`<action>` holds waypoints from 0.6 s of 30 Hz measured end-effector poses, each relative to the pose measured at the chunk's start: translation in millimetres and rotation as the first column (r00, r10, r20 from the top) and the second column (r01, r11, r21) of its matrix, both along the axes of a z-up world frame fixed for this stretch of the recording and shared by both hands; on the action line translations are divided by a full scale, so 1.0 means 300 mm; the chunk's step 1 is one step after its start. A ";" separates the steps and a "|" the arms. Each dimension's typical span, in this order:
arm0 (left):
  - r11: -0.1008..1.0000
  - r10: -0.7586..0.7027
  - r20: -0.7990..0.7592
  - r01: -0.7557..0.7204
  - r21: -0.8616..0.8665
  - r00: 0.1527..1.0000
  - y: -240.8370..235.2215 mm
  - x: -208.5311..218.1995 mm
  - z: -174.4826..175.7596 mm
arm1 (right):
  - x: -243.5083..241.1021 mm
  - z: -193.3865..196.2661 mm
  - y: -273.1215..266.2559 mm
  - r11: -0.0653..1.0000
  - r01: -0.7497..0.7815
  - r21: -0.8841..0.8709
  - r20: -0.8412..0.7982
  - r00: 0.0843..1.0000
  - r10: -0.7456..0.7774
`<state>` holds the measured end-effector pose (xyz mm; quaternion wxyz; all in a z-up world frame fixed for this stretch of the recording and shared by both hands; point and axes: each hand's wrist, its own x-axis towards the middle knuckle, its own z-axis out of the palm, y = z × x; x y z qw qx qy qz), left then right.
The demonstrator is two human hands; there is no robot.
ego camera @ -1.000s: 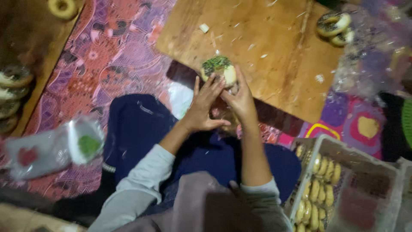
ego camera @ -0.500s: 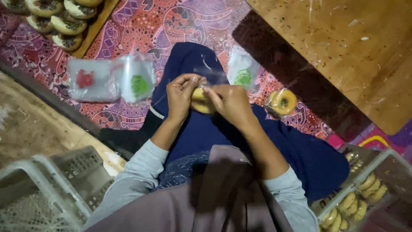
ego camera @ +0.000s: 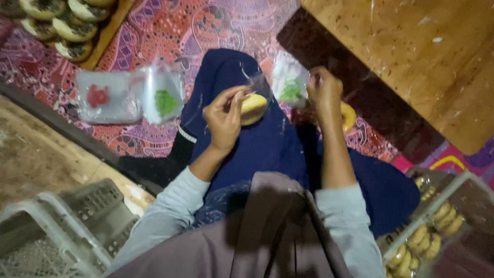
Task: The person sits on a patterned mat and repeatedly places doughnuts into small plastic bags, then places the filled bags into a white plastic basket. The person handles doughnuts and plastic bags by hand throughout the clip.
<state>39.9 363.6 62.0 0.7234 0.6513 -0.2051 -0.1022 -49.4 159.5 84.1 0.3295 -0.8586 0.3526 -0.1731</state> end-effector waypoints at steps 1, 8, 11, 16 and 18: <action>1.000 0.015 -0.023 -0.016 -0.020 1.000 -0.008 0.003 0.006 | -0.027 -0.002 0.003 0.996 0.034 0.079 -0.025 0.999 -0.033; 0.989 0.013 0.062 -0.022 0.145 0.998 -0.051 -0.080 0.018 | -0.100 -0.041 0.236 0.924 -0.307 -0.230 0.340 0.864 0.372; 0.981 -0.020 0.250 -0.029 0.192 0.968 -0.044 -0.080 0.037 | -0.009 0.040 0.165 0.901 -0.339 -0.272 0.311 0.855 0.416; 0.996 0.006 0.145 -0.018 0.085 0.989 -0.016 -0.072 0.051 | -0.037 0.115 0.006 0.995 0.093 0.046 0.022 0.995 -0.094; 0.998 0.044 0.066 -0.047 0.051 0.997 -0.047 -0.028 0.058 | -0.058 0.092 0.017 0.995 -0.093 -0.039 0.277 0.956 0.100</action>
